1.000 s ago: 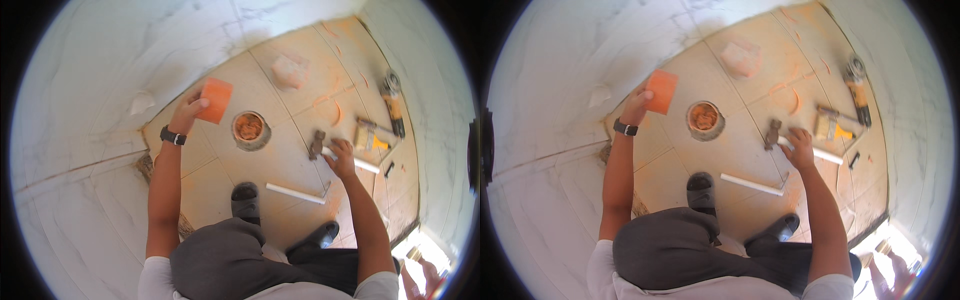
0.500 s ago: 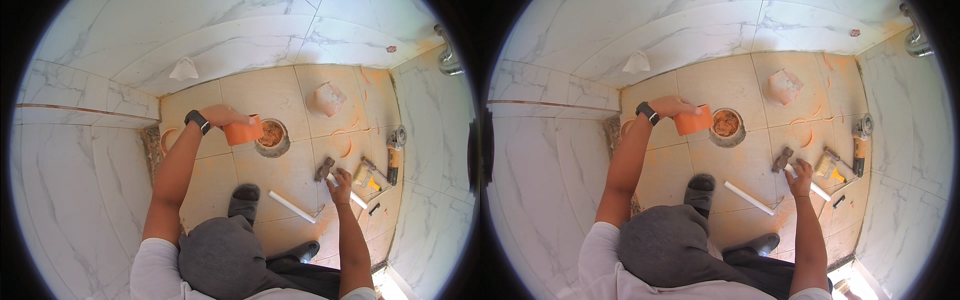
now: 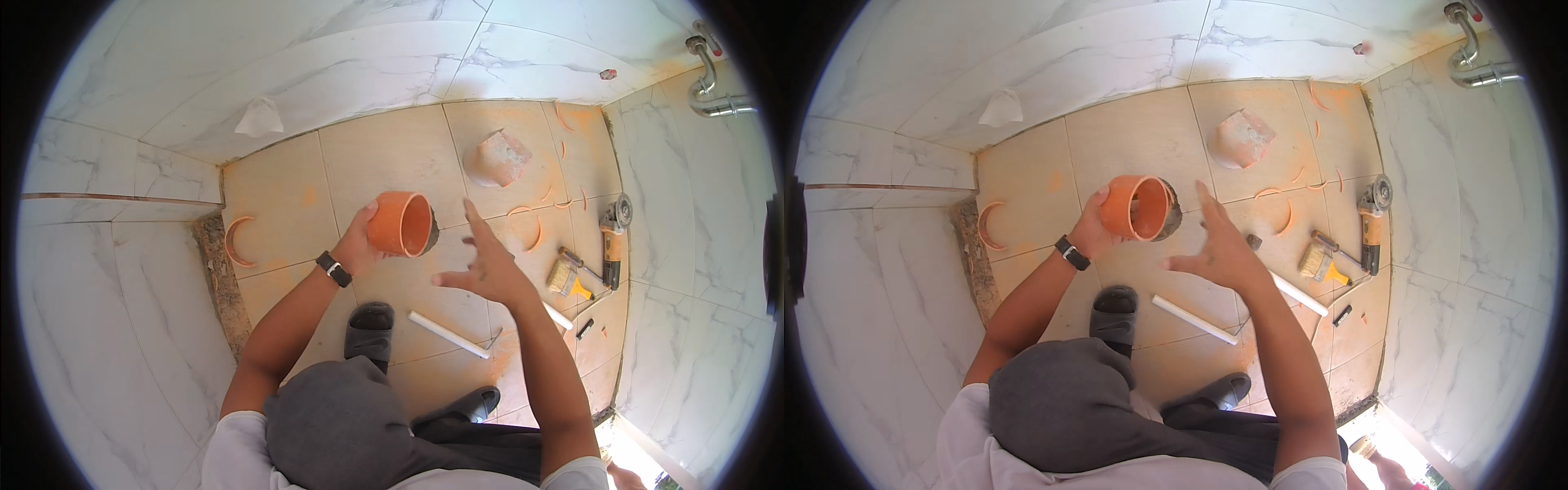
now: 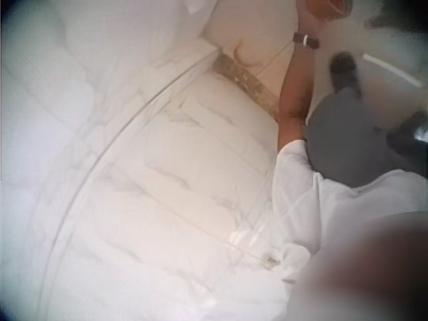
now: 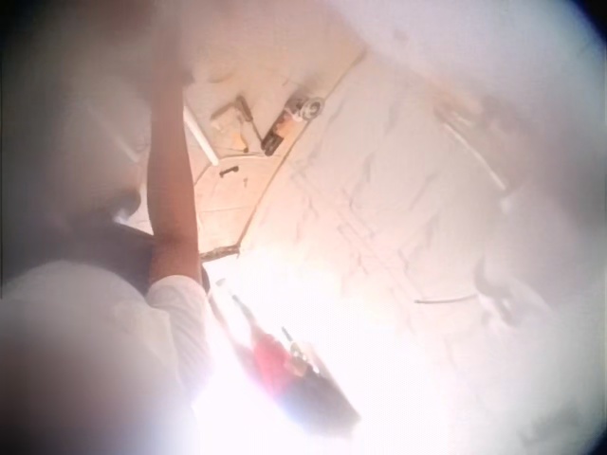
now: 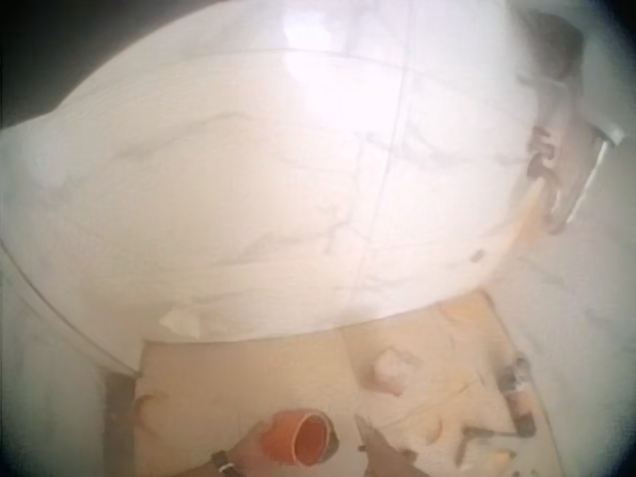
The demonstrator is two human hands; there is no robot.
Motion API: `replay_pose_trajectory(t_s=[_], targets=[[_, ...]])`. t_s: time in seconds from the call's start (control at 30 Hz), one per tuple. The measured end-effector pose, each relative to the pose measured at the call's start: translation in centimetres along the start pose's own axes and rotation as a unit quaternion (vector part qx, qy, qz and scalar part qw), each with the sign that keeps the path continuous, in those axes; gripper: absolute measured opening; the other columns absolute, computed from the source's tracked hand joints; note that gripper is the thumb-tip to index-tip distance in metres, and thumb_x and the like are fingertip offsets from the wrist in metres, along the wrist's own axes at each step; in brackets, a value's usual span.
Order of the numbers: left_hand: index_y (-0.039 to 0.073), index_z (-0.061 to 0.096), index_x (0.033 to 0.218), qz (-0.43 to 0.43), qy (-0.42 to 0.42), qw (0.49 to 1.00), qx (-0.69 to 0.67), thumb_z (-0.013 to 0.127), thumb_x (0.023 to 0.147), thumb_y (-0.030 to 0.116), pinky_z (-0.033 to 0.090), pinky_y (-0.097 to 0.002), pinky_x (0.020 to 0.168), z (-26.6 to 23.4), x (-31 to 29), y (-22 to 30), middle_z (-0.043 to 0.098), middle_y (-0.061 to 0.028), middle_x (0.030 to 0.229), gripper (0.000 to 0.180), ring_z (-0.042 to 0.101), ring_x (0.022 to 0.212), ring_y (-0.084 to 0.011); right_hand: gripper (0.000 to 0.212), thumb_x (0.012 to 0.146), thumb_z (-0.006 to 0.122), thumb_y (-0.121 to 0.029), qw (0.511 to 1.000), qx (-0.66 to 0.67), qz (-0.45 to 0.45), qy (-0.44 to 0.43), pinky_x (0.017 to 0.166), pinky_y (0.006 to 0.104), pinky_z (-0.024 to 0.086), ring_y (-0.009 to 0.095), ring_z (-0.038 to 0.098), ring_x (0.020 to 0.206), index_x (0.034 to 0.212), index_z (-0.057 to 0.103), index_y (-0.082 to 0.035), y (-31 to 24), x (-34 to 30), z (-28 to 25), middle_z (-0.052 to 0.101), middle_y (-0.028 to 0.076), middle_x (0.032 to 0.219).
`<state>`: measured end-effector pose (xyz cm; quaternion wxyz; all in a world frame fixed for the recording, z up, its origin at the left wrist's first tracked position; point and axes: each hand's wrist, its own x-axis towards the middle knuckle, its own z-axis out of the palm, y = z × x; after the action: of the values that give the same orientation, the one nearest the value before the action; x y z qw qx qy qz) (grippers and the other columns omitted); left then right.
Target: The person uses an angle grinder to cut a circular hole in the tiled floor, then inserts a terracotta pipe segment into the opening. They use a hammer to tap the pipe into place and continue adjusting the fit.
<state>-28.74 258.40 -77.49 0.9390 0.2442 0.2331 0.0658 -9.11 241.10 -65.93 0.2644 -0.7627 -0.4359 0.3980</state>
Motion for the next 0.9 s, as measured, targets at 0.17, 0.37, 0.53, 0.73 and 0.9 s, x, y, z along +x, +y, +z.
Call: replay_pose_trajectory(t_s=[0.17,0.37,0.53,0.73,0.9], targets=[[0.007,0.04,0.152,-0.009,-0.045,0.993,-0.11,0.041,0.103,0.058,0.042,-0.0419,0.112,-0.2,1.2,-1.6,0.054,-0.0137,0.146,0.071,0.053,0.132,-0.0235,0.123,0.059,0.092,-0.034,0.99,-0.054,-0.131,-0.029,0.11,0.0479,0.044,0.044,0.047,0.133,0.158,0.023,-0.008,-2.6,5.0,2.7,0.042,0.025,0.147],[-0.002,0.056,0.138,0.143,0.223,0.895,0.359,0.052,0.105,0.042,0.043,-0.0357,0.108,-3.8,-0.1,2.2,0.063,-0.0136,0.134,0.056,0.059,0.123,-0.0211,0.108,0.059,0.089,-0.029,0.983,-0.178,-0.045,0.02,0.102,0.0477,0.049,0.043,0.053,0.122,0.15,0.035,-0.009,-0.4,6.4,4.7,0.048,0.021,0.139],[-0.004,0.059,0.133,0.14,0.252,0.828,0.481,0.063,0.101,0.027,0.05,-0.0341,0.1,-5.7,-1.2,1.2,0.067,-0.0137,0.127,0.045,0.065,0.113,-0.021,0.105,0.059,0.089,-0.033,0.968,-0.252,0.001,-0.018,0.093,0.0474,0.055,0.043,0.055,0.119,0.149,0.039,-0.01,0.2,7.3,8.4,0.05,0.022,0.137],[-0.002,0.062,0.128,0.161,0.18,0.819,0.52,0.069,0.094,0.013,0.051,-0.0336,0.098,-6.2,-1.8,-0.6,0.068,-0.0145,0.121,0.039,0.066,0.109,-0.0218,0.108,0.059,0.089,-0.035,0.952,-0.298,0.058,-0.035,0.09,0.0453,0.057,0.043,0.057,0.114,0.151,0.038,-0.01,-0.1,8.8,9.9,0.053,0.023,0.132],[0.002,0.056,0.137,0.171,0.089,0.747,0.637,0.076,0.081,0.009,0.048,-0.0381,0.103,-5.3,-1.5,0.7,0.062,-0.017,0.13,0.06,0.062,0.115,-0.0303,0.107,0.06,0.092,-0.036,0.951,-0.301,0.044,-0.054,0.089,0.0429,0.058,0.041,0.057,0.116,0.149,0.039,-0.01,0.7,9.9,10.1,0.052,0.021,0.134]])
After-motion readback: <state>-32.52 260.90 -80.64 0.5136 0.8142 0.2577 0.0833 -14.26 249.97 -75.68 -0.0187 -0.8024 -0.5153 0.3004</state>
